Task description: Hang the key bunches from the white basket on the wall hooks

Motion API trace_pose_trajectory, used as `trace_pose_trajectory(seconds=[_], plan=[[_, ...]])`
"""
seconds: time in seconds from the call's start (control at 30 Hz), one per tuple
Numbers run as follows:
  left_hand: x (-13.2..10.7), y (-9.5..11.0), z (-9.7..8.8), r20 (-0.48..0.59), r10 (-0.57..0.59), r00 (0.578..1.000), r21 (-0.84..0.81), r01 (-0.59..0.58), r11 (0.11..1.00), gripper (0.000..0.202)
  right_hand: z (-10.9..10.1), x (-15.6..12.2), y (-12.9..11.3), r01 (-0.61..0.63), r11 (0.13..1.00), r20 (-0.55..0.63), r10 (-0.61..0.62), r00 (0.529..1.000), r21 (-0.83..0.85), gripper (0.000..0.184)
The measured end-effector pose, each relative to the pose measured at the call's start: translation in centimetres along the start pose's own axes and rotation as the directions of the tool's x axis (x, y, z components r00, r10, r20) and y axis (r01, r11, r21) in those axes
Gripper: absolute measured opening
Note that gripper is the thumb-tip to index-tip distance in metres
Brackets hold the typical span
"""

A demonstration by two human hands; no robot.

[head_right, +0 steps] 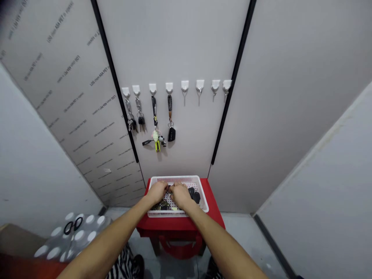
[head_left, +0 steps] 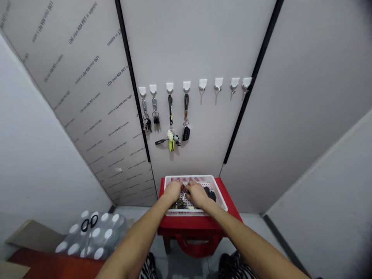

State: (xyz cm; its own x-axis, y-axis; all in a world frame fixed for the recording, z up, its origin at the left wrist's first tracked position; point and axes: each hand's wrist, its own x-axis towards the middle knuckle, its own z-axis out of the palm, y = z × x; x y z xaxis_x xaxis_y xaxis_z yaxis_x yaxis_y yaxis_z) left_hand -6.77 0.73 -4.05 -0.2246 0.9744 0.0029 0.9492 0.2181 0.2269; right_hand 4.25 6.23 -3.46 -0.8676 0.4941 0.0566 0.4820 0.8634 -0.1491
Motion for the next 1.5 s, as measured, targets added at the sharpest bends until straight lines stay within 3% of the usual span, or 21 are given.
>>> trace_pose_trajectory(seconds=[0.17,0.23,0.33,0.4,0.5,0.63,0.73,0.83,0.97,1.1,1.17,1.33,1.5], plan=[[-0.2,-0.2,-0.1,0.002,0.022,1.0,-0.05,-0.022,0.998,0.024,0.0,0.3,-0.3,0.098,0.995,-0.047,-0.099,0.994,-0.034,0.019],[-0.2,-0.3,-0.3,-0.035,0.03,0.999,-0.111,-0.034,0.993,0.026,-0.2,0.6,0.1,0.082,0.992,-0.093,-0.073,0.993,0.097,0.016],[0.1,-0.2,-1.2,-0.099,-0.016,0.995,-0.345,-0.02,0.938,0.034,-1.3,1.2,1.1,-0.047,0.9,-0.139,0.118,0.983,0.434,0.013],[0.5,0.1,-2.2,-0.089,-0.066,0.994,-0.53,0.009,0.848,0.035,-2.7,1.6,1.8,-0.11,0.766,-0.102,0.224,0.969,0.633,0.013],[1.1,0.8,-3.9,-0.092,-0.08,0.993,-0.732,-0.013,0.681,0.028,-5.2,2.1,2.5,-0.103,0.598,-0.065,0.252,0.966,0.795,0.013],[2.1,2.5,-6.0,-0.173,0.008,0.985,-0.832,-0.151,0.534,0.022,-9.2,2.6,3.1,-0.056,0.51,-0.111,0.29,0.951,0.859,0.012],[3.4,4.4,-8.2,-0.255,0.0,0.967,-0.841,-0.222,0.494,0.021,-12.7,3.1,3.5,0.001,0.486,-0.186,0.332,0.925,0.874,0.011],[4.9,6.2,-11.5,-0.38,-0.057,0.923,-0.794,-0.294,0.532,0.022,-16.8,4.0,3.9,0.096,0.471,-0.295,0.37,0.881,0.877,0.01],[6.7,7.9,-16.6,-0.553,-0.067,0.83,-0.659,-0.387,0.645,0.024,-22.3,5.5,3.7,0.218,0.466,-0.44,0.445,0.78,0.858,0.006],[8.1,9.0,-20.8,-0.68,-0.061,0.73,-0.499,-0.401,0.768,0.031,-26.6,7.3,3.0,0.317,0.469,-0.546,0.51,0.664,0.824,0.004],[8.5,9.5,-22.2,-0.709,-0.069,0.702,-0.457,-0.382,0.803,0.034,-28.1,8.1,2.7,0.334,0.477,-0.571,0.544,0.614,0.813,0.005],[9.2,10.2,-23.3,-0.693,-0.084,0.716,-0.436,-0.323,0.84,0.037,-29.7,9.7,2.9,0.231,0.531,-0.56,0.622,0.547,0.815,0.008],[9.7,9.7,-22.4,-0.659,-0.109,0.744,-0.445,-0.269,0.854,0.035,-28.2,11.5,4.3,0.111,0.669,-0.615,0.589,0.523,0.735,0.006]])
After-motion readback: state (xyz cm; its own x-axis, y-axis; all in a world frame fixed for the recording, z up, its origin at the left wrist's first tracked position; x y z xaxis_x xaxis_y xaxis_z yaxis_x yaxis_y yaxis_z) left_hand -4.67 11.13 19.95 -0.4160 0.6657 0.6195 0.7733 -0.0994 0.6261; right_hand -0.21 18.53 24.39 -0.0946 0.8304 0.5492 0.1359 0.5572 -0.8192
